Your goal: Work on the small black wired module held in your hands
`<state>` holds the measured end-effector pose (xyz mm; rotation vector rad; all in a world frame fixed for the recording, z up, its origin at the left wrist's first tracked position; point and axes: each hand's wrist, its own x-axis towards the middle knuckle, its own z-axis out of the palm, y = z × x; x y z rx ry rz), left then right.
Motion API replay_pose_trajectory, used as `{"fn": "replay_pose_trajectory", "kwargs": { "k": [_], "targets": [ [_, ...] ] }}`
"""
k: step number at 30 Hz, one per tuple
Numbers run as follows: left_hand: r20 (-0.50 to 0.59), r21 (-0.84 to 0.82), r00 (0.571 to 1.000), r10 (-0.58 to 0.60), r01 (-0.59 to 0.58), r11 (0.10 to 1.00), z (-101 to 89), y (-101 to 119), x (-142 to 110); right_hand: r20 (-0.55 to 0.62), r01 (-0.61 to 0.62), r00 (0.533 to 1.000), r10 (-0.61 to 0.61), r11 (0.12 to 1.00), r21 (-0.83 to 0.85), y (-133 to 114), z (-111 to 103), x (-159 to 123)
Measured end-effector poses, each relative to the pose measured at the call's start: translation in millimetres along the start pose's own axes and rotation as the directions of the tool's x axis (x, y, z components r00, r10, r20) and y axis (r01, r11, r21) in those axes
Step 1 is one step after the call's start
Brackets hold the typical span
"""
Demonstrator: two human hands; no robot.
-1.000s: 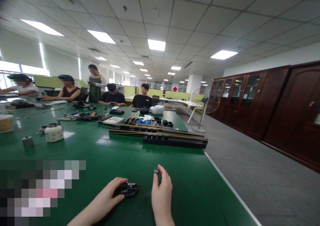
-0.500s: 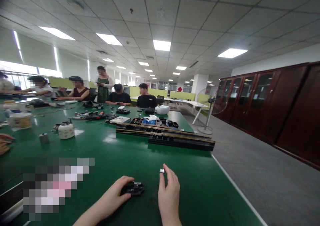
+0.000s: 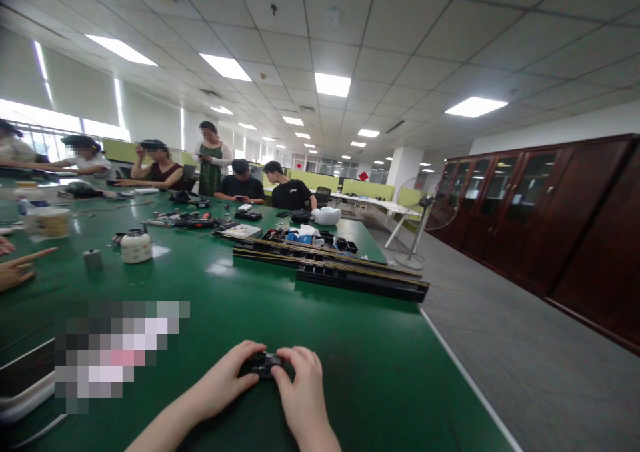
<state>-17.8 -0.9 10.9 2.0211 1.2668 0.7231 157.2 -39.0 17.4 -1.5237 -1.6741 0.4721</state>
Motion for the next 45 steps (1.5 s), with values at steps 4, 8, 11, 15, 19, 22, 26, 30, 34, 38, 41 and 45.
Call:
{"fn": "replay_pose_trajectory", "kwargs": {
  "k": [4, 8, 11, 15, 19, 22, 26, 30, 34, 38, 41, 45],
  "targets": [
    [-0.005, 0.003, 1.000, 0.018, -0.018, 1.000, 1.5, -3.2, 0.9, 0.003, 0.051, 0.999, -0.051, 0.998, 0.027, 0.5, 3.9, 1.5],
    [-0.017, 0.020, 0.999, 0.030, -0.030, 0.999, 3.2, -5.6, 1.9, 0.080, 0.040, 0.996, -0.034, 0.996, -0.079, 1.2, 8.1, 1.1],
    [-0.017, 0.033, 0.999, 0.034, -0.033, 0.999, 3.2, -4.1, 2.0, 0.117, 0.022, 0.993, -0.005, 0.989, -0.146, 0.6, 10.3, 0.2],
    [-0.020, 0.039, 0.999, 0.037, -0.036, 0.999, 3.0, -2.3, 1.3, 0.121, 0.017, 0.993, -0.001, 0.990, -0.138, -0.5, 10.0, -0.8],
    [-0.029, 0.048, 0.998, 0.057, -0.055, 0.997, 4.6, -4.4, 1.0, 0.121, 0.020, 0.993, -0.005, 0.992, -0.125, -1.1, 8.2, -1.7],
    [-0.033, 0.047, 0.998, 0.061, -0.059, 0.997, 5.5, -5.4, 1.3, 0.119, 0.026, 0.993, -0.013, 0.993, -0.113, 0.4, 7.5, -1.7],
    [-0.026, 0.046, 0.998, 0.049, -0.048, 0.998, 4.9, -4.2, 1.2, 0.085, 0.022, 0.996, -0.017, 0.998, -0.057, 5.0, 7.4, -0.4],
    [-0.031, -0.003, 0.999, 0.025, -0.026, 1.000, 5.1, -4.9, 0.6, 0.064, -0.002, 0.998, 0.002, 1.000, 0.002, 8.8, 7.1, 0.6],
    [-0.035, -0.162, 0.999, 0.005, -0.011, 0.987, 7.8, -6.9, 0.8, 0.043, -0.021, 0.999, 0.018, 0.998, 0.065, 11.3, 7.5, 1.3],
    [-0.039, -0.376, 0.998, -0.044, 0.026, 0.926, 8.9, -5.7, 2.6, 0.023, -0.017, 1.000, 0.014, 0.985, 0.171, 12.1, 8.0, 1.4],
    [-0.029, -0.483, 0.997, -0.067, 0.044, 0.874, 7.7, -2.4, 4.5, 0.002, -0.002, 1.000, 0.001, 0.970, 0.244, 11.9, 8.7, 0.8],
    [-0.017, -0.600, 1.000, -0.014, 0.001, 0.800, 6.1, 1.6, 6.0, -0.050, 0.015, 0.999, 0.000, 0.951, 0.309, 13.2, 10.9, 0.0]
  ]
}}
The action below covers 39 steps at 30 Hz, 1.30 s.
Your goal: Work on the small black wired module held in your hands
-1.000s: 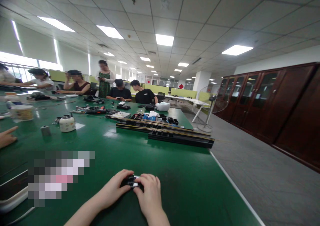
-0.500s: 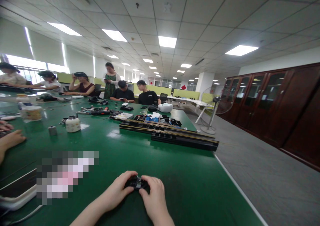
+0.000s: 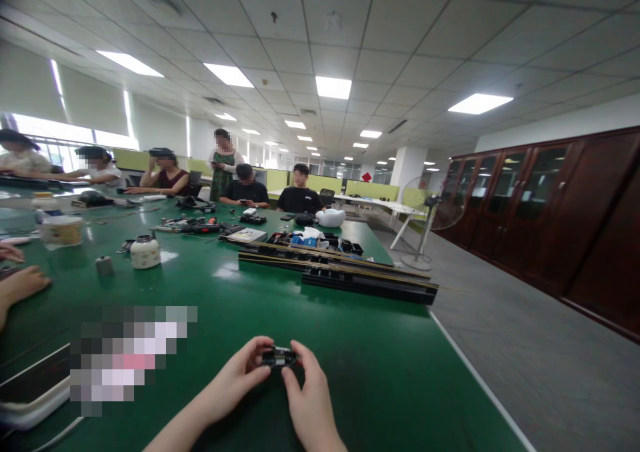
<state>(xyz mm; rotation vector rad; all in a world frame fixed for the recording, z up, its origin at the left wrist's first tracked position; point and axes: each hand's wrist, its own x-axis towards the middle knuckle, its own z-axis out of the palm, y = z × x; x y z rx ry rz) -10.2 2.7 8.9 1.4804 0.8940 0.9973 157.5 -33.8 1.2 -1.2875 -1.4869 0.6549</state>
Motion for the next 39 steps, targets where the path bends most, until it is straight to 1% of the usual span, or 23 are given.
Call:
{"fn": "replay_pose_trajectory", "kwargs": {
  "k": [4, 7, 12, 17, 22, 29, 39],
  "targets": [
    [0.046, -0.093, 0.999, 0.017, -0.012, 0.996, -0.7, -0.5, 0.0, 0.007, 0.001, 1.000, -0.001, 1.000, 0.018, 3.5, 1.0, 0.3],
    [0.049, -0.118, 0.999, 0.020, -0.014, 0.993, -2.2, -2.9, -0.3, 0.018, 0.000, 1.000, -0.001, 1.000, 0.017, 4.7, 0.9, 0.7],
    [0.041, -0.127, 0.999, -0.007, 0.012, 0.992, -3.4, -4.6, 0.1, 0.010, -0.007, 1.000, 0.007, 1.000, 0.007, 3.2, 0.4, 0.5],
    [0.050, -0.117, 0.999, -0.007, 0.013, 0.993, -2.3, -0.1, -0.8, 0.013, -0.008, 1.000, 0.007, 1.000, 0.010, 3.0, 0.6, 0.5],
    [0.037, -0.094, 0.999, -0.006, 0.009, 0.996, -0.7, 2.3, -1.6, 0.039, -0.041, 0.998, 0.040, 0.999, 0.003, 4.2, 1.5, 1.0],
    [0.023, -0.145, 1.000, 0.008, -0.004, 0.989, -1.3, -2.7, 0.8, 0.059, -0.053, 0.997, 0.053, 0.999, 0.000, 0.9, 0.2, 0.6],
    [0.007, -0.146, 1.000, -0.028, 0.029, 0.989, 1.4, 0.6, 1.5, -0.021, -0.021, 1.000, 0.020, 0.999, -0.034, -3.0, 0.0, -0.7]
  ]
}}
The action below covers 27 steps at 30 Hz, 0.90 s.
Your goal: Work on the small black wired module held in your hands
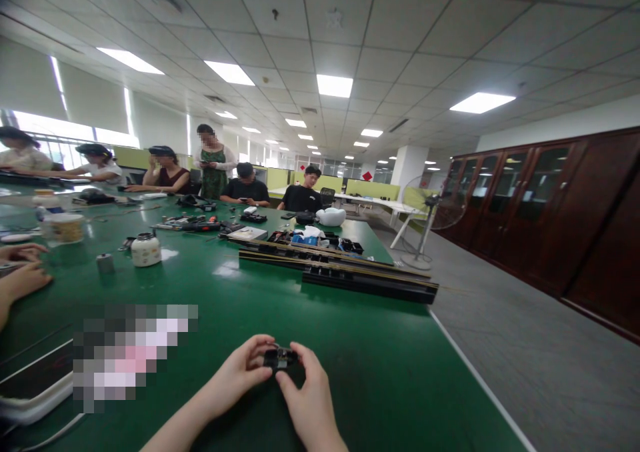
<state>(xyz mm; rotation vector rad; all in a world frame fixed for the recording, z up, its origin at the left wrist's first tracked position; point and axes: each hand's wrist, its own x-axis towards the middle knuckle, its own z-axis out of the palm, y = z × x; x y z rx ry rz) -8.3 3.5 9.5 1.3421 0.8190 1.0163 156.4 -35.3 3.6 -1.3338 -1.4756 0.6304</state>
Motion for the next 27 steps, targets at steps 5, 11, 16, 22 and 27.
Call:
{"fn": "replay_pose_trajectory", "kwargs": {
  "k": [5, 11, 16, 22, 27],
  "targets": [
    [0.009, 0.015, 1.000, -0.003, 0.003, 1.000, -0.1, 1.5, -0.3, -0.007, -0.012, 1.000, 0.012, 1.000, -0.025, -3.2, -0.6, 1.0],
    [0.005, 0.017, 1.000, -0.005, 0.005, 1.000, -0.8, 0.8, -0.4, 0.009, 0.011, 1.000, -0.011, 0.999, -0.033, -7.9, -1.7, 1.3],
    [0.005, 0.015, 1.000, -0.005, 0.005, 1.000, -1.4, -0.7, 0.4, 0.028, 0.040, 0.999, -0.040, 0.999, -0.017, -9.9, -2.6, 2.0],
    [0.017, -0.003, 1.000, -0.006, 0.007, 1.000, -2.7, -0.8, 0.9, 0.049, 0.036, 0.998, -0.034, 0.999, -0.025, -8.6, -4.1, 1.2],
    [0.020, 0.006, 1.000, -0.007, 0.007, 1.000, -3.9, -2.1, 1.0, 0.069, 0.031, 0.997, -0.028, 0.999, -0.041, -7.0, -4.4, 0.7]
  ]
}}
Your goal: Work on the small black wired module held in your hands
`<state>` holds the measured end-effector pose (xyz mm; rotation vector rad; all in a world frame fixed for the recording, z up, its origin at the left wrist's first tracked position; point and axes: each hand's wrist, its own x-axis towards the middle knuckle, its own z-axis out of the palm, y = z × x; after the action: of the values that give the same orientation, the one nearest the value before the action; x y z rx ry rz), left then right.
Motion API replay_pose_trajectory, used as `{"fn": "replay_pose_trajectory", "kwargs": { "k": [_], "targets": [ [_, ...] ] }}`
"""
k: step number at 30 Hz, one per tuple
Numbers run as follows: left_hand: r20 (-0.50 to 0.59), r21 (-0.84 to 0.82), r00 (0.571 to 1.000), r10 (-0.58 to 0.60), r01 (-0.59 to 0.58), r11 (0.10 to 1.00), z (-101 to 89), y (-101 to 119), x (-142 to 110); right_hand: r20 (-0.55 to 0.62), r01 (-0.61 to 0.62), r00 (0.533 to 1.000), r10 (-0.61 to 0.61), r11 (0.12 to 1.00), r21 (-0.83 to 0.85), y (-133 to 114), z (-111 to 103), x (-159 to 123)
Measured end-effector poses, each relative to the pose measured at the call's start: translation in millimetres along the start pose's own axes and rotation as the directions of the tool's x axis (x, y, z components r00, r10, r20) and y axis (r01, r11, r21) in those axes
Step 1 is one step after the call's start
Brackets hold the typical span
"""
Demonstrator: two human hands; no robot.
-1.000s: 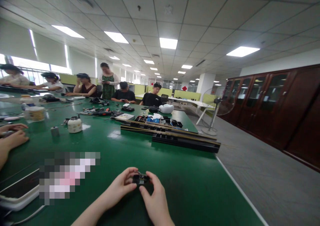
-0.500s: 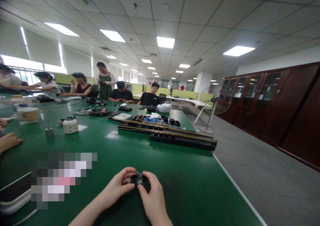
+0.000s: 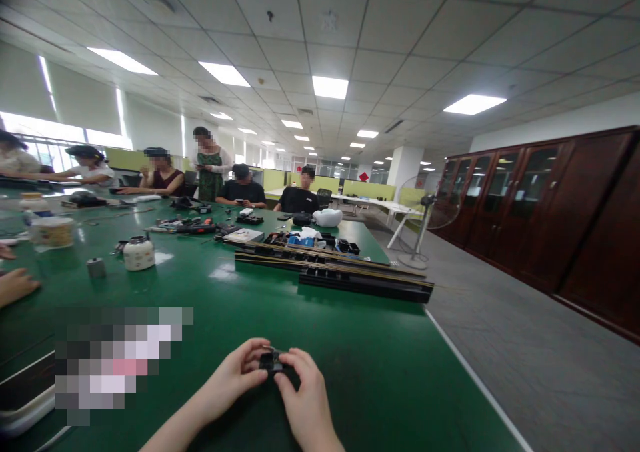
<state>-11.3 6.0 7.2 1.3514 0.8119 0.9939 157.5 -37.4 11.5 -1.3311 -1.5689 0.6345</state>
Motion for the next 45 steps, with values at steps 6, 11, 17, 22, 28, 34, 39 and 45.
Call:
{"fn": "replay_pose_trajectory", "kwargs": {
  "k": [6, 11, 17, 22, 28, 34, 39, 45],
  "targets": [
    [0.023, 0.031, 1.000, 0.004, -0.004, 1.000, 0.1, -5.2, 1.2, -0.023, 0.003, 1.000, -0.003, 1.000, -0.009, 4.0, 2.6, -0.2],
    [-0.029, 0.258, 0.999, 0.013, -0.005, 0.966, 1.6, -3.7, -2.0, -0.019, -0.019, 1.000, 0.019, 0.999, -0.034, 2.8, 3.1, 0.1],
    [-0.080, 0.576, 0.983, 0.166, -0.090, 0.813, 0.4, 2.2, -6.8, -0.041, -0.028, 0.999, 0.026, 0.999, -0.042, 3.6, 4.7, 0.9],
    [-0.080, 0.636, 0.987, 0.142, -0.059, 0.769, 0.2, 4.3, -7.5, -0.045, -0.024, 0.999, 0.021, 0.998, -0.061, 8.7, 8.6, 1.3],
    [-0.076, 0.675, 0.991, 0.112, -0.032, 0.737, 0.1, 2.3, -8.0, -0.026, -0.047, 0.999, 0.045, 0.994, -0.097, 5.7, 8.5, 1.0],
    [-0.045, 0.714, 0.991, 0.126, -0.057, 0.698, -0.9, -0.8, -8.2, -0.008, -0.045, 0.999, 0.044, 0.990, -0.131, 3.0, 8.0, 0.7],
    [-0.038, 0.736, 0.994, 0.103, -0.042, 0.676, -0.1, 0.2, -8.4, -0.013, -0.029, 1.000, 0.028, 0.990, -0.139, 8.9, 9.3, 1.3],
    [-0.049, 0.804, 0.998, 0.035, 0.019, 0.594, 2.0, 0.3, -6.6, 0.056, -0.064, 0.995, 0.079, 0.971, -0.232, 11.0, 10.6, 2.9]
  ]
}}
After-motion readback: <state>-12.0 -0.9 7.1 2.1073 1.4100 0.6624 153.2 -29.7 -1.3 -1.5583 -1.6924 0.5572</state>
